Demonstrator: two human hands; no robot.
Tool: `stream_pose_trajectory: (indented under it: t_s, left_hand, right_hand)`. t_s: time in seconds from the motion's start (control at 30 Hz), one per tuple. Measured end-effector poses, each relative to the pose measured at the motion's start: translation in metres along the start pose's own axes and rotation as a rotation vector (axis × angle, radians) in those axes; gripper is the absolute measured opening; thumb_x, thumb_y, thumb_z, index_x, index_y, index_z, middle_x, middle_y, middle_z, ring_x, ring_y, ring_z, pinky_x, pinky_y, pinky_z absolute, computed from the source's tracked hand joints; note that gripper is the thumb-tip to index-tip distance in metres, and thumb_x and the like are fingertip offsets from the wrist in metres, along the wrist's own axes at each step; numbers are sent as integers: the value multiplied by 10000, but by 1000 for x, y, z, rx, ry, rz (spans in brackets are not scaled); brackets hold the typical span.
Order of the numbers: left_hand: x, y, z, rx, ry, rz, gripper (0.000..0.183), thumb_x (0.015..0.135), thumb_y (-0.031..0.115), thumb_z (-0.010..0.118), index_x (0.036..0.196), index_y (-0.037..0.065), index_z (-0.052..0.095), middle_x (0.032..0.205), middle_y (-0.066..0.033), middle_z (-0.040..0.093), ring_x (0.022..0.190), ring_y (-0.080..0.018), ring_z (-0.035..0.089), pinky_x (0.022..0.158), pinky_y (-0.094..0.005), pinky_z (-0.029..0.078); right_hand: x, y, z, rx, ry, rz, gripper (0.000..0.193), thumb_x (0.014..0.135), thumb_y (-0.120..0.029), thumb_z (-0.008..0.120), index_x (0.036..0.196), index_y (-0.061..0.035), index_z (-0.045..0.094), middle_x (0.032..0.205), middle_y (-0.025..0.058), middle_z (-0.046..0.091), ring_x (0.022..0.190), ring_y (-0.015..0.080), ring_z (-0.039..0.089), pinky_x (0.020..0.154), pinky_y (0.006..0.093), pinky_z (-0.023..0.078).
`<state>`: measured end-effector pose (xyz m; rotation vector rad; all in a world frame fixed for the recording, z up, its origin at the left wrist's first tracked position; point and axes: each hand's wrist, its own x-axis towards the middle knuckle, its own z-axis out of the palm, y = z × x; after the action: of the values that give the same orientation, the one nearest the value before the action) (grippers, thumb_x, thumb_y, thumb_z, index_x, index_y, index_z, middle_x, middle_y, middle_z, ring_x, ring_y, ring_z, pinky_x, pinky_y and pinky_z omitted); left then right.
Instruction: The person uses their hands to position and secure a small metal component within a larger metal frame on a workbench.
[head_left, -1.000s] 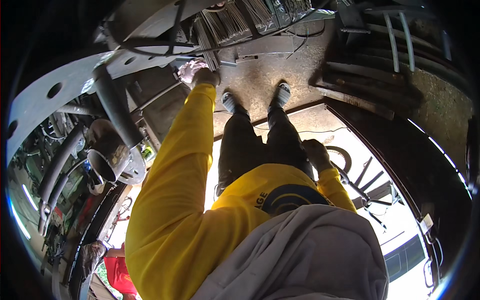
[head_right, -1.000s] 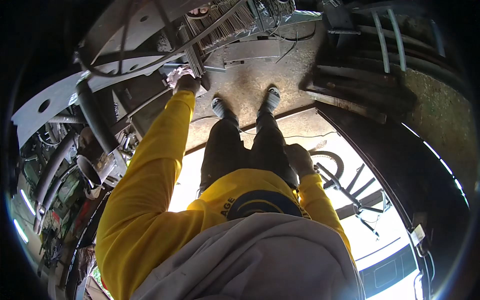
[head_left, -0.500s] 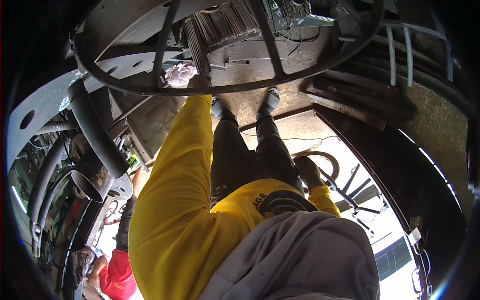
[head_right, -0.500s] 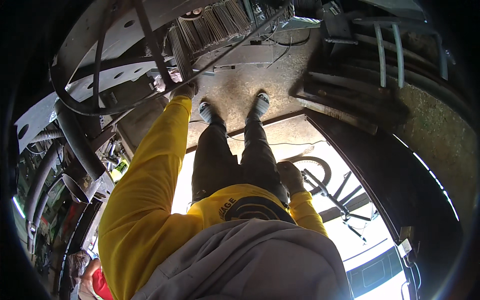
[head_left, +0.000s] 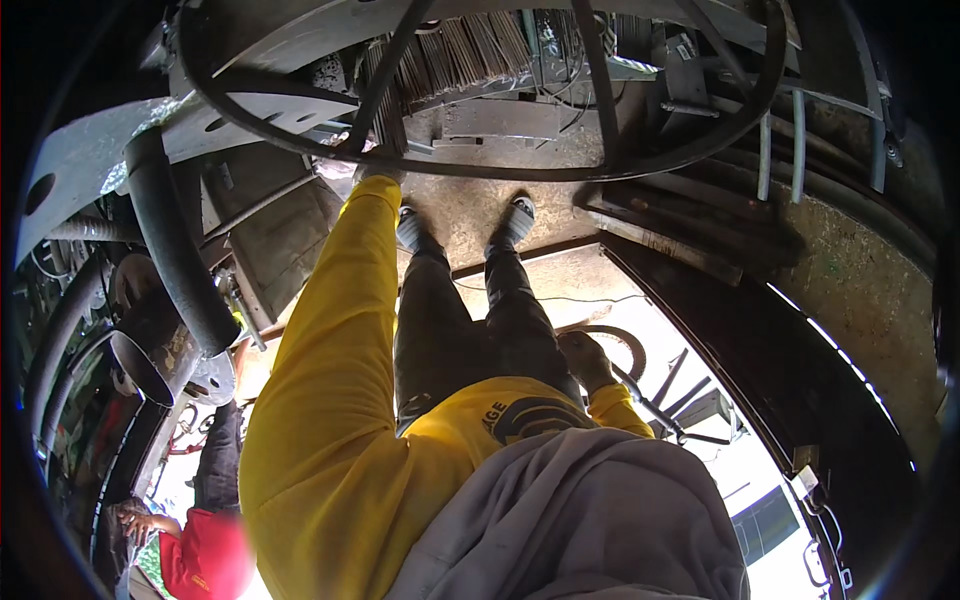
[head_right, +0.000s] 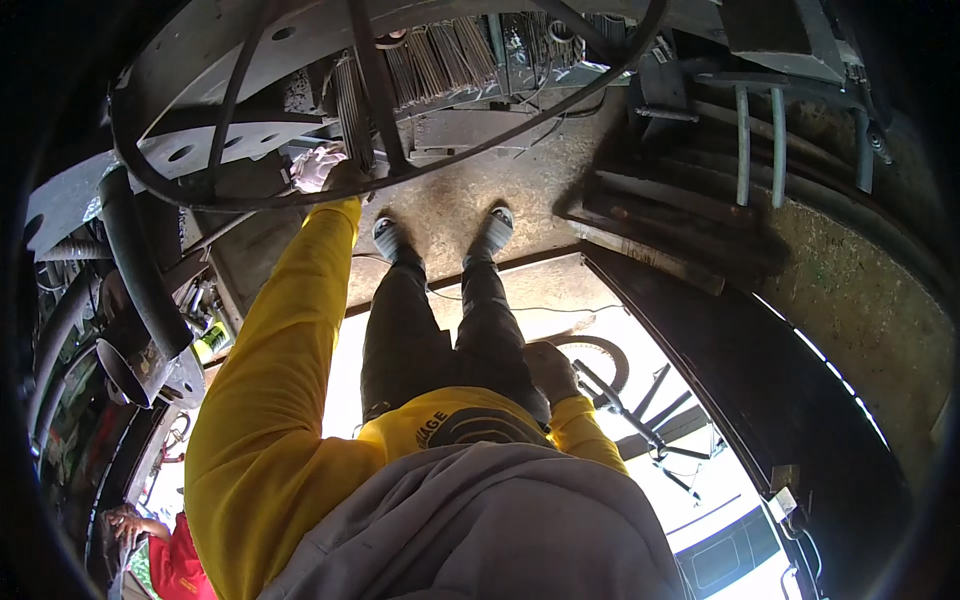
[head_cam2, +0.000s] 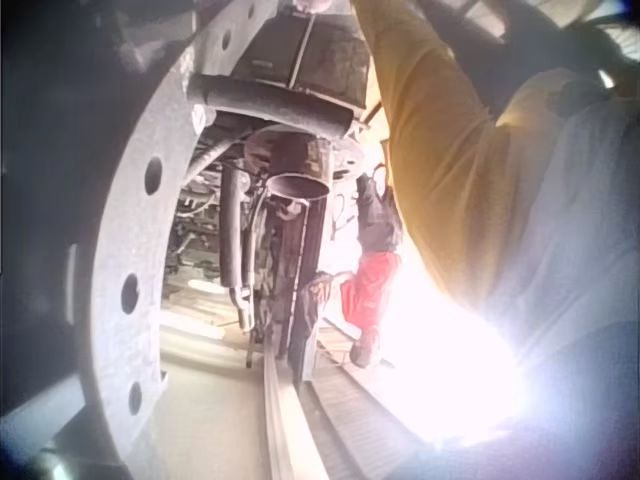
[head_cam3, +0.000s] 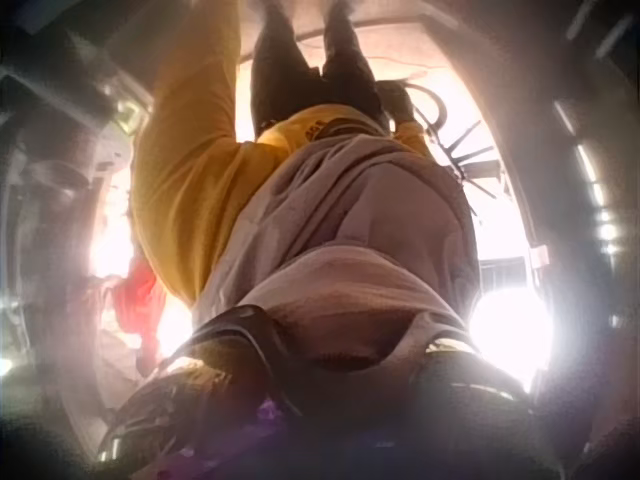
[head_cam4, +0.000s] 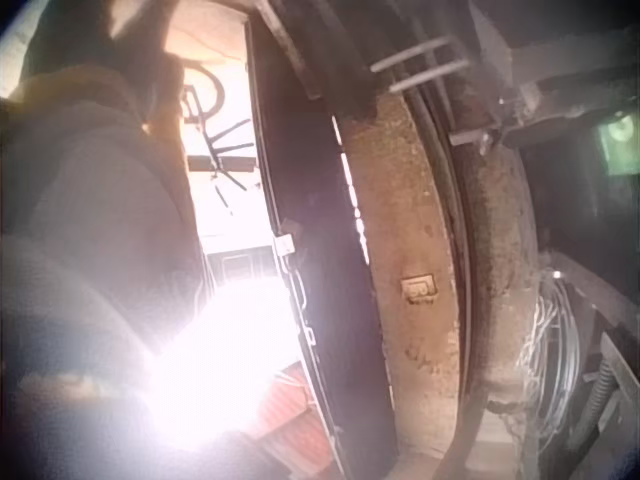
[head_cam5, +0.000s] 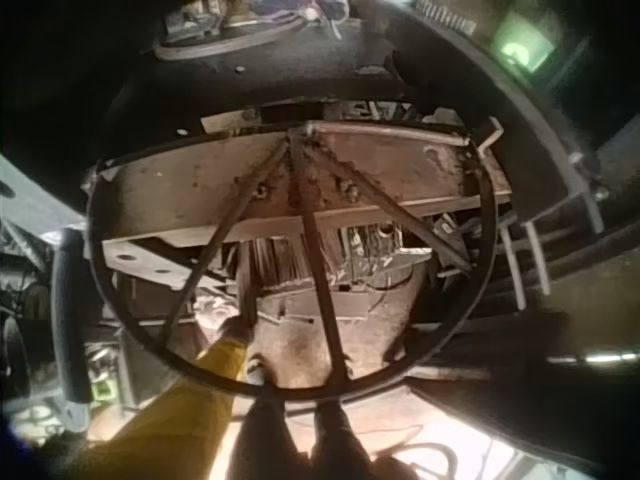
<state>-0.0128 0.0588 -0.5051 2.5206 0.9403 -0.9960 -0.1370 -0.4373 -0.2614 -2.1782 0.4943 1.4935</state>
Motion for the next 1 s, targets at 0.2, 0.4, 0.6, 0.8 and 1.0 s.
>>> stream_pose_trajectory:
  t_s: [0.2, 0.4, 0.6, 0.8, 1.0]
  left_hand:
    - [-12, -16, -16, -117, -100, 239, 550, 964, 468, 395, 1127, 16, 662, 1109, -224, 675, 1069, -369, 649, 943, -450, 510]
    - [-8, -7, 12, -134, 52, -3, 549, 926, 532, 467, 1041, 52, 707, 1047, -229, 687, 1021, -388, 656, 874, -487, 524]
    - [-21, 3, 11, -326, 172, -3, 322, 907, 320, 544, 1024, 70, 710, 1044, -206, 691, 1010, -373, 662, 856, -480, 537]
    - [-5, -36, 53, -664, 180, -7, 485, 934, 455, 501, 891, 10, 687, 769, -200, 690, 727, -331, 699, 629, -446, 545]
    - [-65, -7, 35, -615, 213, -49, 417, 932, 465, 486, 1041, 107, 670, 1058, -219, 672, 1056, -404, 620, 894, -499, 496]
  right_hand:
    - [3, 0, 1, -73, 37, -4, 457, 881, -480, 568, 1113, -105, 688, 989, 116, 710, 899, 226, 674, 804, 358, 514]
    - [4, 1, 0, 31, -38, 77, 455, 862, -466, 601, 1120, -104, 695, 1072, 161, 704, 1037, 302, 664, 894, 386, 505]
    - [31, 43, 13, -70, 59, -81, 350, 910, -348, 598, 1072, -53, 692, 905, 64, 703, 779, 154, 632, 706, 313, 504]
    - [40, 44, 0, -33, -1, -65, 303, 920, -304, 585, 1029, -43, 694, 797, 27, 660, 647, 102, 568, 588, 269, 455]
    - [40, 55, 4, 25, 25, -89, 334, 932, -299, 589, 1074, -13, 687, 806, 43, 665, 637, 109, 589, 569, 265, 476]
